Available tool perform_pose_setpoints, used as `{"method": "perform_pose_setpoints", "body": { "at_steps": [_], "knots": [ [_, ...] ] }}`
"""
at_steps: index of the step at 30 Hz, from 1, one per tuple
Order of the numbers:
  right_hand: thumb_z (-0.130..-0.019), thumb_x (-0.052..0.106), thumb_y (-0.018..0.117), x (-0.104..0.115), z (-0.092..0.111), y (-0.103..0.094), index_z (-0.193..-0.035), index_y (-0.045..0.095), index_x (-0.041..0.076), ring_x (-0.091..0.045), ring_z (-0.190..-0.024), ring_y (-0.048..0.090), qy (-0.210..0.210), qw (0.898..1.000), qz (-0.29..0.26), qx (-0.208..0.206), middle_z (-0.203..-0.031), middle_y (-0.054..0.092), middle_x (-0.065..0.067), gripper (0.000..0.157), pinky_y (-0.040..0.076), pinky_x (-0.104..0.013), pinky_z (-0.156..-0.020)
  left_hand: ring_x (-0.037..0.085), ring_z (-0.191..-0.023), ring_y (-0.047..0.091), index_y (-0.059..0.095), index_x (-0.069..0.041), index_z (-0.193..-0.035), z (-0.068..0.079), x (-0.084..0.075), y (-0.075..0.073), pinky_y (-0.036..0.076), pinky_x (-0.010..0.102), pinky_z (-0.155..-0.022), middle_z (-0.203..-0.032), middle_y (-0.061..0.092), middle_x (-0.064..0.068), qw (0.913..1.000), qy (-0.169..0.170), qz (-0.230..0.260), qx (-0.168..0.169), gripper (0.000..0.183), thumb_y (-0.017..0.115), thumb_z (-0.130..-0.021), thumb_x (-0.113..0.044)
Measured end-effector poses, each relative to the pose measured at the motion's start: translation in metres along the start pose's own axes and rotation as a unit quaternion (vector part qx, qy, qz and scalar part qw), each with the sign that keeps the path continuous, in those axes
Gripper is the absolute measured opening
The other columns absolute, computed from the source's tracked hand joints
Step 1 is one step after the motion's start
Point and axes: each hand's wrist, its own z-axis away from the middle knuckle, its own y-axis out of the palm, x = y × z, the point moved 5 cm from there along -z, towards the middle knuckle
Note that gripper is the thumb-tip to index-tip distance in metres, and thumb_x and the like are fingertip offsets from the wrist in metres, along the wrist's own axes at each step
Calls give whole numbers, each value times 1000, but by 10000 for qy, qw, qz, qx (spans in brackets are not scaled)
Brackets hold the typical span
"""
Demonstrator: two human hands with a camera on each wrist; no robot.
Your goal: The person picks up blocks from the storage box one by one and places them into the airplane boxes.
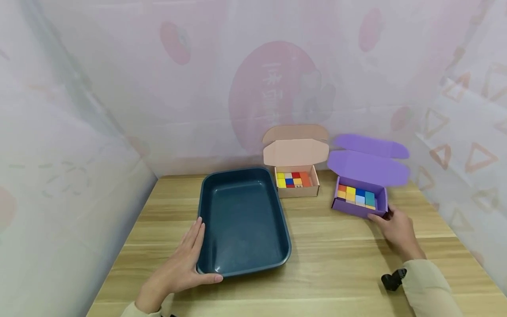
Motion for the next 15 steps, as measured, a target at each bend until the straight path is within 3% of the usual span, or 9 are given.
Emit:
{"method": "perform_pose_setpoints", "body": {
  "at_steps": [3,5,7,9,12,15],
  "knots": [
    [-102,49,68,-2,-9,0,-155,41,-12,-46,-133,58,75,10000,-14,-37,-146,56,-38,85,59,-32,-91,38,-167,5,1,-8,-170,0,0,2,14,63,-132,-180,-5,14,10000,-62,2,17,142,76,-74,-81],
    [-102,45,68,-3,-15,-1,-152,44,-14,-42,-127,61,75,9999,-46,-87,-142,59,-39,80,53,-15,-78,38,-167,5,1,-9,-171,0,0,3,17,67,-130,-180,-4,14,10000,-81,-4,14,143,77,-74,-81],
    [-103,42,68,-5,-20,-1,-149,47,-15,-40,-122,63,141,9998,-97,-120,-140,61,-39,76,45,-6,-69,38,-167,6,0,-11,-171,1,0,3,9,58,-134,-180,-4,14,10000,-73,20,-5,143,77,-74,-81],
    [-104,39,68,-6,-23,-2,-145,51,-15,-41,-119,65,199,9996,-116,-189,-136,63,-39,70,43,-5,-66,38,-166,6,-1,-11,-171,1,-1,3,-4,39,-136,-180,-3,15,10000,-14,38,-45,142,76,-74,-81],
    [-104,34,68,-7,-27,0,-142,54,-15,-42,-116,67,278,9990,-144,-325,-132,65,-39,63,45,-6,-65,40,-166,7,-2,-11,-171,3,-2,3,-20,10,-121,-180,-3,16,9999,96,45,-99,142,76,-75,-81],
    [-103,30,69,-7,-32,3,-137,57,-16,-40,-113,70,279,9983,-127,-502,-128,67,-39,58,45,-6,-63,41,-166,8,-2,-10,-170,4,-3,2,-23,4,-116,-179,-2,18,9997,190,18,-145,141,76,-76,-81]
  ]
}}
